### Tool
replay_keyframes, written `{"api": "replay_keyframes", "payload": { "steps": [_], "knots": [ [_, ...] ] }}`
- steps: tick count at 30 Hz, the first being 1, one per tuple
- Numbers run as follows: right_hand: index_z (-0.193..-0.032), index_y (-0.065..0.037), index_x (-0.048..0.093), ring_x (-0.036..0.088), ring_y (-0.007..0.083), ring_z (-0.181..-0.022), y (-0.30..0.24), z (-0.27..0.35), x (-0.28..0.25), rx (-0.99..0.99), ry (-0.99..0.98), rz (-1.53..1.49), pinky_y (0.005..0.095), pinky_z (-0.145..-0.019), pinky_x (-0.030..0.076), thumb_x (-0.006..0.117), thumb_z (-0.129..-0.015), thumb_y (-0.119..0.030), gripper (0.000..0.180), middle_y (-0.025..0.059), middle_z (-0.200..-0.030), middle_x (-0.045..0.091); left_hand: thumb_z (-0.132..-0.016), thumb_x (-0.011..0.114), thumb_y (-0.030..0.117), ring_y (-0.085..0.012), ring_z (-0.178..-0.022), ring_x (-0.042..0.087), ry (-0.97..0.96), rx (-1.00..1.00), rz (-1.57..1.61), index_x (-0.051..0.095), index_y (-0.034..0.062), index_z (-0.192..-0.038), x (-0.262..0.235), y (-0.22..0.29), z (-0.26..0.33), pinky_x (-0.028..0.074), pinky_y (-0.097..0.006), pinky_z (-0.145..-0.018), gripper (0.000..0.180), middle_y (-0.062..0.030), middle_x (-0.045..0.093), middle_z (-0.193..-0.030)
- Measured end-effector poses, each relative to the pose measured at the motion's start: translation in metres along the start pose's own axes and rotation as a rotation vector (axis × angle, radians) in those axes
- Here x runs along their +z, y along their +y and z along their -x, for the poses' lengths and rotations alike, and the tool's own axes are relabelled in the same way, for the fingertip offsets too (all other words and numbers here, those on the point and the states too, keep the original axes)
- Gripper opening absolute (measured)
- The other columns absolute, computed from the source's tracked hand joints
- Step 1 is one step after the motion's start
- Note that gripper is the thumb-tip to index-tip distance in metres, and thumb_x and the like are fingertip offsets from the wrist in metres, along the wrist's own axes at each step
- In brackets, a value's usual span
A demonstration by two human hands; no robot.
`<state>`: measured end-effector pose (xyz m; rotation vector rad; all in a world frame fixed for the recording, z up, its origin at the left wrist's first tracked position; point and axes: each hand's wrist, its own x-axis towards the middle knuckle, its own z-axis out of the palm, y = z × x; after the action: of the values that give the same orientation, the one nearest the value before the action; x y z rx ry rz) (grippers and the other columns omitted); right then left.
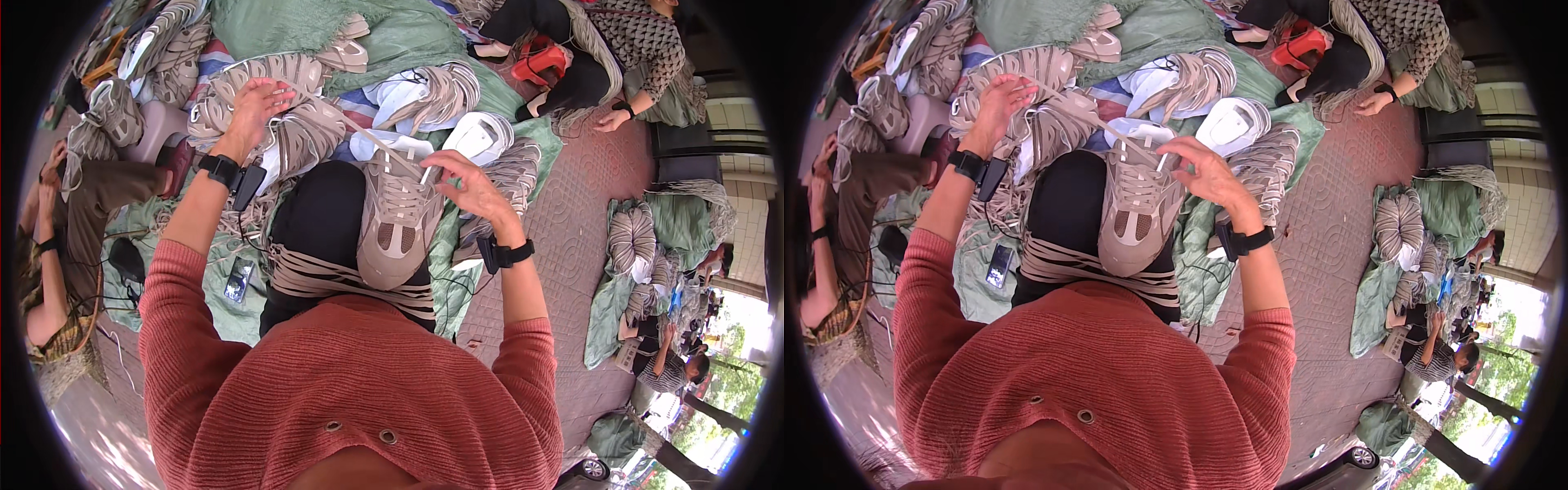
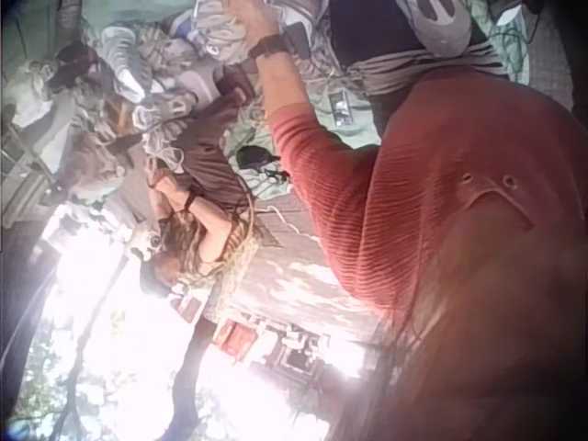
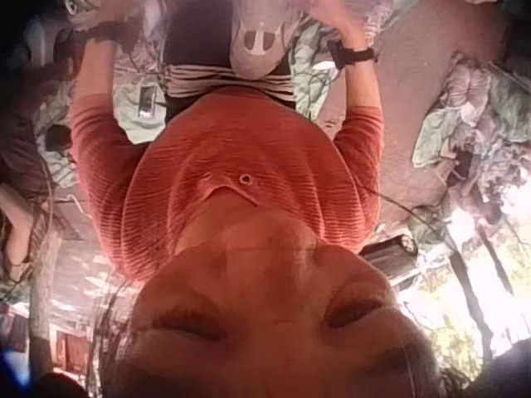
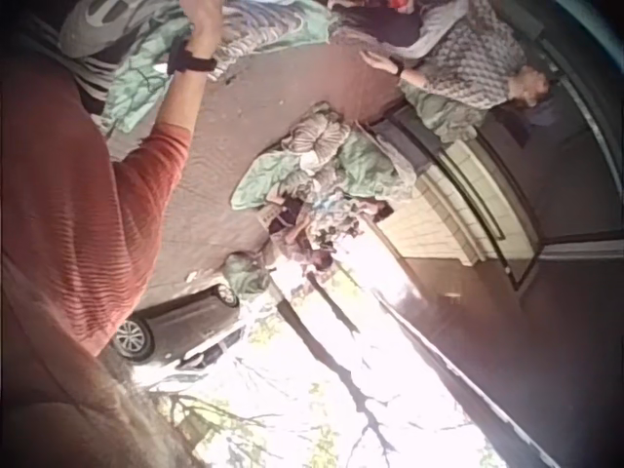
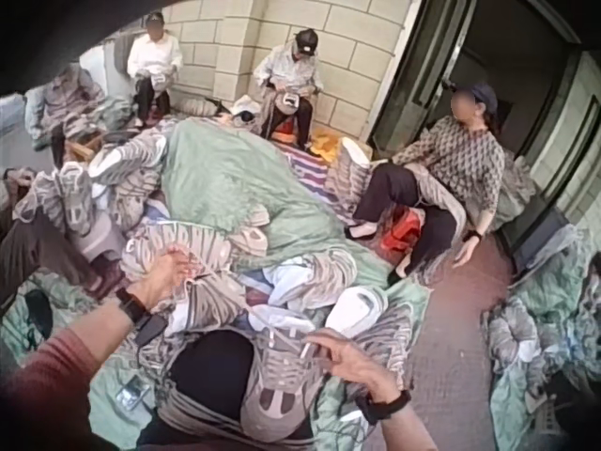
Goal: Lacing a new shoe as part of a manufacturing process.
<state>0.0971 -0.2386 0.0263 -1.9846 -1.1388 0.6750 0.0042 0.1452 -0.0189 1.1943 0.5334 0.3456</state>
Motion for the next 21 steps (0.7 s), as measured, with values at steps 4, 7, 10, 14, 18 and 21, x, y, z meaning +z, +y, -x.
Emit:
{"api": "replay_keyframes", "payload": {
  "steps": [4, 7, 10, 14, 18, 21],
  "knots": [
    [-0.11, -0.011, 0.058, 0.053, 0.0155, -0.09, 0.005, 0.0, 0.011, -0.003, 0.018, -0.002, 0.0256, -0.074, 0.044, 0.06, -0.069, 0.01, 0.047, 0.0038, -0.112, 0.051, -0.09, 0.045, 0.006, -0.0261, -0.087, 0.063, 0.101, 0.021, 0.182, 0.043, 0.0027, -0.096, 0.001, 0.006, -0.02, 0.053, -0.033, -0.071, 0.007, -0.0196, 0.06, -0.102],
    [-0.106, -0.013, 0.062, 0.055, 0.0151, -0.082, 0.008, 0.005, 0.017, -0.078, 0.113, -0.001, 0.0266, -0.069, 0.045, 0.064, -0.071, 0.003, 0.038, 0.0037, -0.105, 0.054, -0.091, 0.044, 0.006, -0.0278, -0.085, 0.064, 0.138, 0.14, 0.105, 0.041, 0.002, -0.095, 0.013, 0.025, -0.028, 0.054, -0.034, -0.072, 0.006, -0.0211, 0.06, -0.102],
    [-0.106, -0.01, 0.062, 0.053, 0.0158, -0.093, 0.01, 0.006, 0.023, -0.067, 0.134, 0.006, 0.0251, -0.073, 0.044, 0.064, -0.076, -0.001, 0.031, 0.0047, -0.109, 0.053, -0.092, 0.043, 0.006, -0.0286, -0.085, 0.064, 0.185, 0.24, 0.041, 0.039, 0.0016, -0.095, 0.011, 0.039, -0.032, 0.055, -0.034, -0.072, 0.006, -0.0214, 0.06, -0.101],
    [-0.097, -0.012, 0.067, 0.056, 0.0159, -0.085, 0.012, 0.001, 0.033, -0.094, 0.283, 0.011, 0.0259, -0.067, 0.046, 0.065, -0.078, -0.008, 0.02, 0.0051, -0.102, 0.056, -0.093, 0.042, 0.006, -0.0302, -0.087, 0.064, 0.188, 0.293, 0.025, 0.038, 0.0015, -0.094, 0.012, 0.047, -0.032, 0.054, -0.035, -0.075, 0.005, -0.0224, 0.059, -0.101],
    [-0.096, -0.011, 0.066, 0.057, 0.0176, -0.083, 0.005, -0.006, 0.032, -0.071, 0.297, -0.015, 0.0261, -0.064, 0.046, 0.067, -0.077, -0.01, 0.019, 0.006, -0.1, 0.057, -0.093, 0.04, 0.007, -0.0323, -0.093, 0.062, 0.105, 0.224, 0.155, 0.038, 0.0008, -0.094, 0.018, 0.061, -0.026, 0.051, -0.037, -0.083, 0.006, -0.0233, 0.058, -0.104],
    [-0.092, -0.008, 0.067, 0.055, 0.0165, -0.065, -0.025, -0.015, 0.033, -0.135, 0.496, 0.227, 0.0274, -0.065, 0.043, 0.069, -0.074, -0.012, 0.019, 0.0062, -0.089, 0.058, -0.094, 0.038, 0.011, -0.0274, -0.097, 0.059, -0.079, 0.095, 0.35, 0.046, 0.0023, -0.086, 0.047, 0.087, -0.001, 0.044, -0.037, -0.092, 0.015, -0.0155, 0.061, -0.096]
  ]
}}
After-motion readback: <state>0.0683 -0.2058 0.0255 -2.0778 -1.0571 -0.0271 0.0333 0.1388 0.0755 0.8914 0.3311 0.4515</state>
